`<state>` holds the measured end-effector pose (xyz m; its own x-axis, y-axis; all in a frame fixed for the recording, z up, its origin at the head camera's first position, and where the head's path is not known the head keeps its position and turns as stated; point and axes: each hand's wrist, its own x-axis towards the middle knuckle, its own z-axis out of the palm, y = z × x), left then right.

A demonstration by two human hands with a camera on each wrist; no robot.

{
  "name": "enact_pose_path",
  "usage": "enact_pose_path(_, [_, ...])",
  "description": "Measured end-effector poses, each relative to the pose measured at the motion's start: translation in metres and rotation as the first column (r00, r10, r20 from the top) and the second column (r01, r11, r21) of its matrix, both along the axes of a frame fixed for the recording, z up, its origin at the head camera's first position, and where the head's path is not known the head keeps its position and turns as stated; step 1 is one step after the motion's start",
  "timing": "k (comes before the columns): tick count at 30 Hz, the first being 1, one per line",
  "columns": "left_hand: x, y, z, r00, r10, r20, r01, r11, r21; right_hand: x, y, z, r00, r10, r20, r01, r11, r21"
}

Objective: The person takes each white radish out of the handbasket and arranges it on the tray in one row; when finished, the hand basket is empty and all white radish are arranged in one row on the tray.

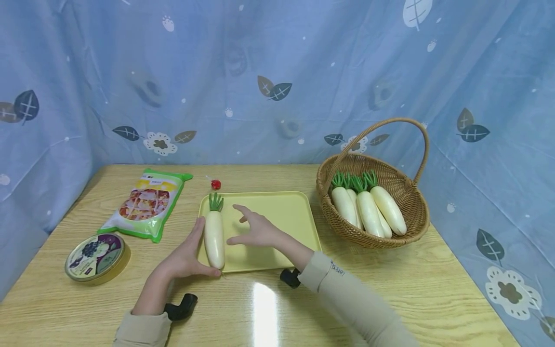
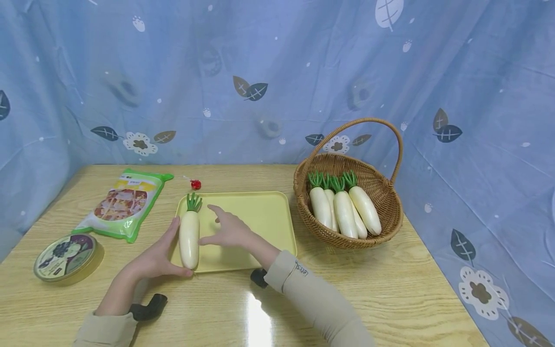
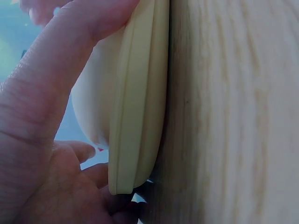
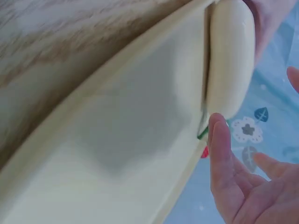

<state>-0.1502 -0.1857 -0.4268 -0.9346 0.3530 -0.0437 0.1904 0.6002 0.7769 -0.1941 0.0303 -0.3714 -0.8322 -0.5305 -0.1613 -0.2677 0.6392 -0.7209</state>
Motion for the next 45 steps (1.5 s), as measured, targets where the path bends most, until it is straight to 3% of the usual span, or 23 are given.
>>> enact_pose_path(13, [0.003,-0.001,0.0,1.0,0.013,0.01,-0.012,1.0,-0.001,0.006,0.036,0.018,0.999,0.05,0.021,-0.049,0.998,-0.041])
enact_pose_path(18, [0.003,-0.002,-0.001,1.0,0.011,0.005,-0.011,1.0,-0.003,0.008,0.051,0.029,0.999,0.052,-0.01,-0.052,0.998,-0.045])
enact_pose_path(33, [0.002,0.0,-0.001,1.0,0.011,0.016,-0.011,1.0,0.008,0.019,0.099,0.06,0.995,0.024,-0.099,-0.029,0.998,-0.053])
enact_pose_path(41, [0.001,0.0,-0.001,1.0,0.01,0.022,-0.01,1.0,0.013,0.023,0.118,0.068,0.991,-0.023,-0.13,0.019,0.999,-0.033])
enact_pose_path(45, [0.001,0.0,-0.001,1.0,0.01,0.023,-0.011,1.0,0.019,0.023,0.129,0.069,0.989,-0.034,-0.142,0.024,0.997,-0.074])
